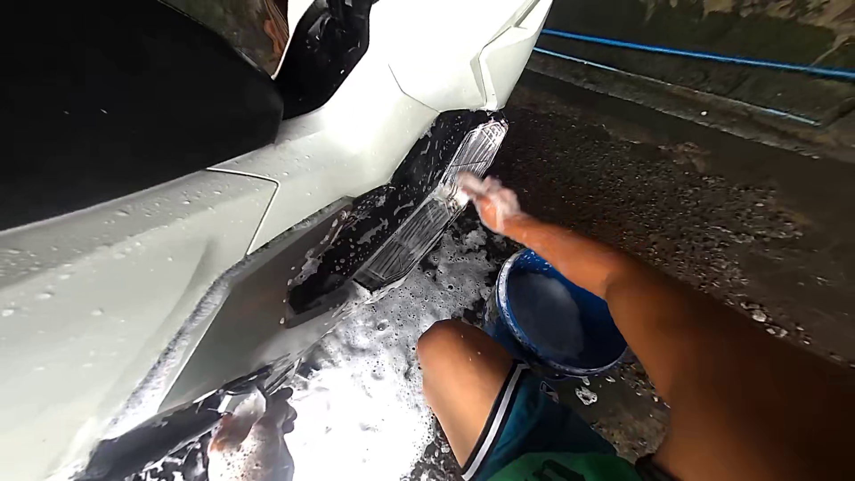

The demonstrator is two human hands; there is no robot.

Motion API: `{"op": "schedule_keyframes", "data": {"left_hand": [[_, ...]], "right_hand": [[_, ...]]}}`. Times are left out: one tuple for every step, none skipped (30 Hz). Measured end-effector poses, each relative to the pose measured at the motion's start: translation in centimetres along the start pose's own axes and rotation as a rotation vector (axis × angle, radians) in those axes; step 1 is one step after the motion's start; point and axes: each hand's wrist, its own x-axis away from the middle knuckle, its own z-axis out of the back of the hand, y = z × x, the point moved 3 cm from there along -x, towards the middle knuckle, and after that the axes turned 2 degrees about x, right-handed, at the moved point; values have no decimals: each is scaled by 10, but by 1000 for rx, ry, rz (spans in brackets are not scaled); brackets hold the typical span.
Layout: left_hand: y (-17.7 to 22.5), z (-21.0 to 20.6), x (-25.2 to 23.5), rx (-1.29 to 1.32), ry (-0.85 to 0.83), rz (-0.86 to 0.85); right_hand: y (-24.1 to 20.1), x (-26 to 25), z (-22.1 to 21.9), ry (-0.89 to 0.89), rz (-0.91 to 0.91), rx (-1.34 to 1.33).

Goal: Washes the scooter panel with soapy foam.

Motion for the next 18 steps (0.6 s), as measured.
{"op": "schedule_keyframes", "data": {"left_hand": [[1, 0, -1, 1, 2, 0], [4, 0, 0, -10, 1, 6], [6, 0, 2, -15, 0, 15], [2, 1, 1, -8, 6, 19], [4, 2, 0, -17, 11, 26], [6, 2, 1, -22, 15, 30], [6, 0, 1, -17, 14, 31], [5, -1, 2, -15, 6, 30], [1, 0, 2, -5, 11, 23], [1, 0, 3, 3, 21, 18], [1, 2, 4, 0, 34, 5], [-2, 3, 1, -8, 50, -22], [-5, 3, -3, -20, 59, -40], [-8, 5, -5, -35, 61, -48], [-10, 5, -6, -44, 57, -49], [-11, 4, -5, -43, 49, -40], [-9, 3, -5, -46, 48, -34], [-7, 2, -3, -48, 53, -27]], "right_hand": [[-1, -1, -9, -18, 28, 15], [2, -13, -5, 7, 28, 34], [7, -30, 10, 53, -11, 47], [13, -46, 28, 78, -60, 53], [15, -56, 40, 95, -102, 62], [13, -59, 42, 109, -109, 55], [7, -52, 37, 107, -92, 31], [-3, -41, 27, 76, -66, 7], [-15, -23, 10, 14, -35, -22], [-28, -5, -11, -62, 15, -58], [-36, 4, -33, -132, 49, -57], [-38, 4, -44, -182, 56, -35], [-37, -4, -42, -206, 58, 6], [-37, -13, -38, -229, 49, 63], [-37, -13, -42, -229, 26, 87], [-41, -6, -50, -192, 1, 71], [-55, 7, -58, -133, -25, 27], [-76, 25, -63, -92, -35, -27]]}}
